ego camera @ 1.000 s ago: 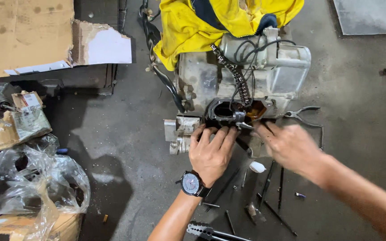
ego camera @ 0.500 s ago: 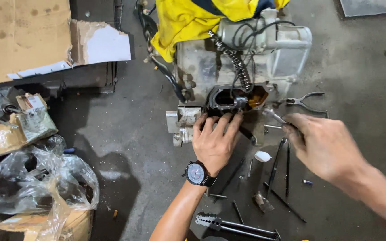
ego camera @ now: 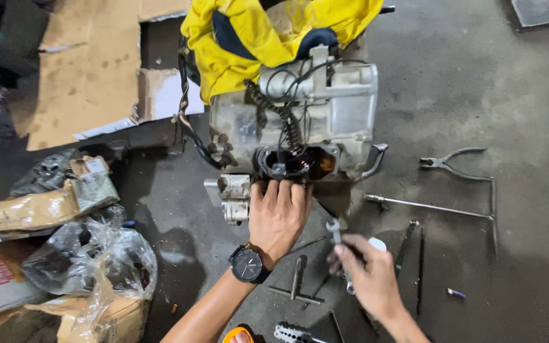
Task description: The person works on a disassembled engine block, using a wrench and pliers to tighten and adjust internal components. They repeatedly insert and remove a small metal part, repositioning it within the engine cavity and securing it with tools.
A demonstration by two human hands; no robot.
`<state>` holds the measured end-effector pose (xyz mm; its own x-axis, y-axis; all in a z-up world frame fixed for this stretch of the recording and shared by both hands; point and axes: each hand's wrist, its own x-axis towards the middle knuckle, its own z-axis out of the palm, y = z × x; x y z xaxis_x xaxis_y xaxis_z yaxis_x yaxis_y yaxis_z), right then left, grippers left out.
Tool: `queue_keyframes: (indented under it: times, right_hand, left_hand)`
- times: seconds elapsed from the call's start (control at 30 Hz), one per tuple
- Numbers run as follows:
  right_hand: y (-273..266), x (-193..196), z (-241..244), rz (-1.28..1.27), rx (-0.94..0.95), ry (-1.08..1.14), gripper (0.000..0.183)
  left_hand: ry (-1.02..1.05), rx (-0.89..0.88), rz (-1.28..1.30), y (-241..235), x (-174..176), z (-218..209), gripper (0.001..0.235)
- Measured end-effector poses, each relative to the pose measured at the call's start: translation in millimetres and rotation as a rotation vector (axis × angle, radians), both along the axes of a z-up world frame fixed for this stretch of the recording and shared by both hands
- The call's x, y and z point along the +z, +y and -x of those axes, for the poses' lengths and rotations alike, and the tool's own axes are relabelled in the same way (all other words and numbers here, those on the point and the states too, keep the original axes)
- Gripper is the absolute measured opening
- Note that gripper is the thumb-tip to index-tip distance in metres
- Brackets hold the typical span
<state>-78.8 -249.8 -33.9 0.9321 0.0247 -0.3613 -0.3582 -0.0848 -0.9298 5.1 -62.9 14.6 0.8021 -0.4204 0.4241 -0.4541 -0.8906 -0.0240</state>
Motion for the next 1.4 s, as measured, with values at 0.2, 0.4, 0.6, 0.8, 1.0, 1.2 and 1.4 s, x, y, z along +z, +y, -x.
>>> queue_keyframes:
  times: [0.2,0.4,0.6,0.8,1.0,1.2,1.4]
  right_hand:
    - [-20.0,-59.3,40.5,-0.080,0.035,0.128,0.025]
    - [-32.7,-61.2,45.4,-0.176,-0.017,0.192,0.028]
    - [-34.7,-80.9,51.3,-0.280,-0.020,0.136,0.029]
    - [-29.2,-76.5,48.5,-0.172,-0.010,0.173,0.030]
    - [-45.9,-77.2,67.3,-0.107,-0.038,0.130,0.031]
    - [-46.2,-43.2,54.3,-0.040,-0.040,0.221,0.030]
    - [-41.9,-48.6,59.9,-0.015,-0.075,0.113,0.031]
  left_hand:
    - [0.081,0.104,-0.102,-26.5,22.2,-8.1,0.027]
    - [0.023,0.084,-0.112,-30.8,0.5,-7.6,0.026]
    - [-0.027,0.040,-0.036,-29.6,15.5,-5.4,0.025]
    - [-0.048,0.047,-0.032,-33.9,0.2,-8.1,0.019]
    - [-0.075,0.059,-0.061,-32.5,-5.7,-9.9,0.024]
    - [-0.079,0.072,-0.049,-30.8,-0.5,-3.4,0.024]
    - [-0.131,0.041,0.014,-29.2,18.1,-1.8,0.025]
